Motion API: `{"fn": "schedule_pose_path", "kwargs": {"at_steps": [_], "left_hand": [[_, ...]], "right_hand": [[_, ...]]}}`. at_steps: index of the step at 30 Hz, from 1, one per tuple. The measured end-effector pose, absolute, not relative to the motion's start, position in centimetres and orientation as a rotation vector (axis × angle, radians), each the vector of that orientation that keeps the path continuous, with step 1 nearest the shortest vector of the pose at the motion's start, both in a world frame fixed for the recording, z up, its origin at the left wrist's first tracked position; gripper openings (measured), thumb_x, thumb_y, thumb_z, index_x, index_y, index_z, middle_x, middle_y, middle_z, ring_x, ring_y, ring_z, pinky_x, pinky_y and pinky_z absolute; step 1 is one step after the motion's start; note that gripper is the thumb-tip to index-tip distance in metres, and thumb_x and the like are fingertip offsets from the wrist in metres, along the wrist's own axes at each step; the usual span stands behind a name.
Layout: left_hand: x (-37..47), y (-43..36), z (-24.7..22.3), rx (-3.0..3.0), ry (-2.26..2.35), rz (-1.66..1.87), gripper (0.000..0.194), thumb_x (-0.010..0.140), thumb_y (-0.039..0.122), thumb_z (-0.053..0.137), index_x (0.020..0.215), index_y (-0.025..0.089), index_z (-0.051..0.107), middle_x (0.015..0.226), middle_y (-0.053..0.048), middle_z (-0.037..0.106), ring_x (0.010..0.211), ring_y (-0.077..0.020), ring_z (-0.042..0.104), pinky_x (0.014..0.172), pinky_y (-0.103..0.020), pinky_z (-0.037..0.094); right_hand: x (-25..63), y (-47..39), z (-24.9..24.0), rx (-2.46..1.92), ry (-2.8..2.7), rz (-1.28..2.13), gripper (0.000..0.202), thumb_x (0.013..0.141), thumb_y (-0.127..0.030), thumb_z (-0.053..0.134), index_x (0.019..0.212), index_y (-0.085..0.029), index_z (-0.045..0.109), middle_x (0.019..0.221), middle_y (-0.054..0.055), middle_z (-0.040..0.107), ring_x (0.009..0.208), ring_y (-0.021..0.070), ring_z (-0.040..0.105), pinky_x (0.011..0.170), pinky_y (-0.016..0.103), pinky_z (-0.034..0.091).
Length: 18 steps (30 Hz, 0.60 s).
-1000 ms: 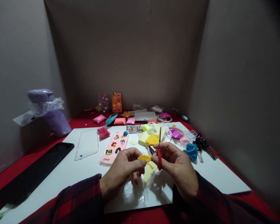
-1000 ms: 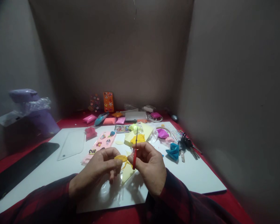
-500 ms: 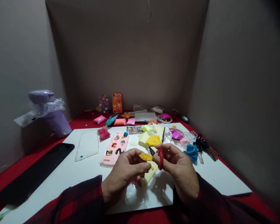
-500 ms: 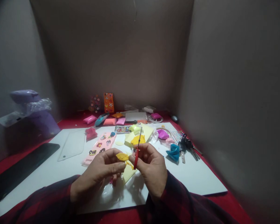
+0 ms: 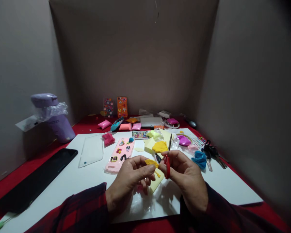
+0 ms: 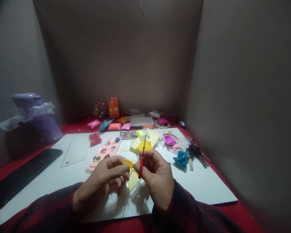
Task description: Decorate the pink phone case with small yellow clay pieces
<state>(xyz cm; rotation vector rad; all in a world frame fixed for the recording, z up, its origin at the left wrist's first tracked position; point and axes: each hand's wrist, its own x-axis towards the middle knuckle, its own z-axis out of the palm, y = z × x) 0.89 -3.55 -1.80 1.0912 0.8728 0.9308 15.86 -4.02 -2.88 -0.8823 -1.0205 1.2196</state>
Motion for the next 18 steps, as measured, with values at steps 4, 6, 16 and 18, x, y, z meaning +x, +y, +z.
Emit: {"fn": "schedule_pose_path", "kwargs": {"at_steps": [4, 6, 16, 18], "left_hand": [[0.9, -3.6, -1.5, 1.083, 0.865, 0.964, 0.019, 0.073, 0.03, 0.063, 0.07, 0.013, 0.055, 0.058, 0.0, 0.056, 0.041, -0.0049, 0.042, 0.039, -0.017, 0.036], [0.7, -3.5, -1.4, 1.091, 0.874, 1.001, 0.017, 0.073, 0.028, 0.061, 0.069, 0.013, 0.055, 0.057, 0.001, 0.054, 0.043, -0.0058, 0.042, 0.04, -0.018, 0.036], [-0.3, -2.6, -0.3, 1.093, 0.92, 1.19, 0.012, 0.069, 0.024, 0.06, 0.069, 0.012, 0.059, 0.067, -0.002, 0.058, 0.055, -0.0104, 0.051, 0.043, -0.019, 0.038], [-0.3, -2.6, -0.1, 1.1, 0.904, 1.193, 0.011, 0.07, 0.023, 0.059, 0.073, 0.012, 0.06, 0.068, -0.003, 0.059, 0.058, -0.012, 0.052, 0.044, -0.02, 0.039]], "right_hand": [[15.8, -4.2, -2.8, -0.914, -1.1, 1.252, 0.031, 0.06, -0.025, 0.076, 0.084, -0.019, 0.057, 0.067, -0.003, 0.06, 0.059, 0.0103, 0.052, 0.054, 0.021, 0.04], [15.7, -4.3, -2.7, -0.944, -1.188, 1.279, 0.03, 0.063, -0.025, 0.073, 0.086, -0.018, 0.055, 0.066, -0.003, 0.058, 0.056, 0.0097, 0.05, 0.053, 0.022, 0.039], [15.7, -4.6, -2.5, -0.989, -1.508, 1.455, 0.026, 0.067, -0.027, 0.069, 0.084, -0.017, 0.051, 0.066, -0.004, 0.05, 0.057, 0.0097, 0.043, 0.052, 0.022, 0.033], [15.5, -4.7, -2.3, -0.98, -1.5, 1.493, 0.028, 0.065, -0.026, 0.071, 0.081, -0.017, 0.05, 0.064, -0.005, 0.049, 0.057, 0.0096, 0.042, 0.053, 0.022, 0.032]]}}
